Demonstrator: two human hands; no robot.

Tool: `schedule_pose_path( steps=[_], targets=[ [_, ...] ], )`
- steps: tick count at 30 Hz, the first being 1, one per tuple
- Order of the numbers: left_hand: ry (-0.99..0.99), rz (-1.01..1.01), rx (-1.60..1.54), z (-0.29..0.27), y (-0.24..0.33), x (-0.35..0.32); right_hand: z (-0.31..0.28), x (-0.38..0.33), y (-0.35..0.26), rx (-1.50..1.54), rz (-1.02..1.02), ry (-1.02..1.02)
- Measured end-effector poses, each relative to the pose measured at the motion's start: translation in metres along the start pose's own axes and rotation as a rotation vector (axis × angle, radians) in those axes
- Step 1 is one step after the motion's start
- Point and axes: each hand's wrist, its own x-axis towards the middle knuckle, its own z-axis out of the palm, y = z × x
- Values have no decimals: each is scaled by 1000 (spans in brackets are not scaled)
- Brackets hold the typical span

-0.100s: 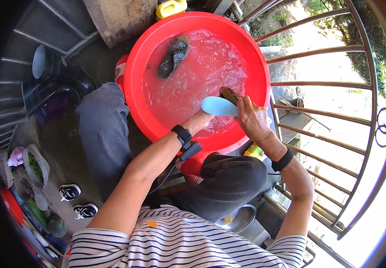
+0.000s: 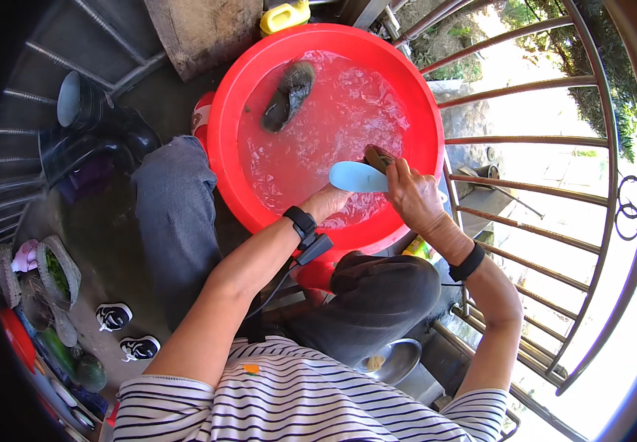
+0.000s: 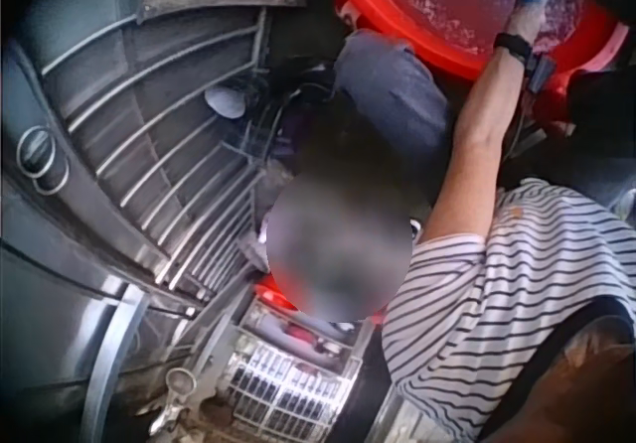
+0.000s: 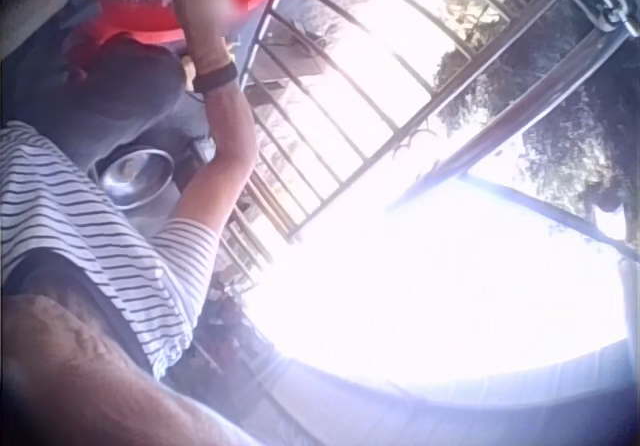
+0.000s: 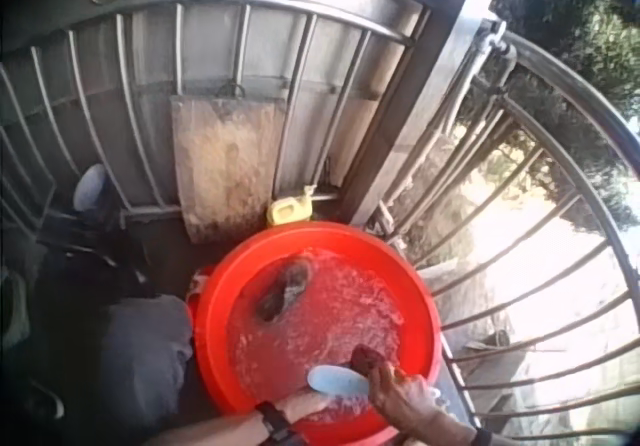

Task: The person scrubs a green shoe with a brush in a red basin of soapy water. They rotate the shoe to clean the sole, sides, and upper, then rinse it in the basin.

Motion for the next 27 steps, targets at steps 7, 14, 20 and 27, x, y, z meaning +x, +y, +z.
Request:
schedule_pose_path(
  steps=[7,14,20,27],
  targets=[
    [-1,4,-68,20,12,-15,-34,-6,-11,-160,-52,104],
    [63,-80,-43,27,9,-20,-52,-31,9,215,342,148],
    [48,-60,-152,-2,7,-43,-23,-48,12,653,647,169],
    [7,-152,-226,-26,27,-77,26,-55,-22,1290,998,161]
  ],
)
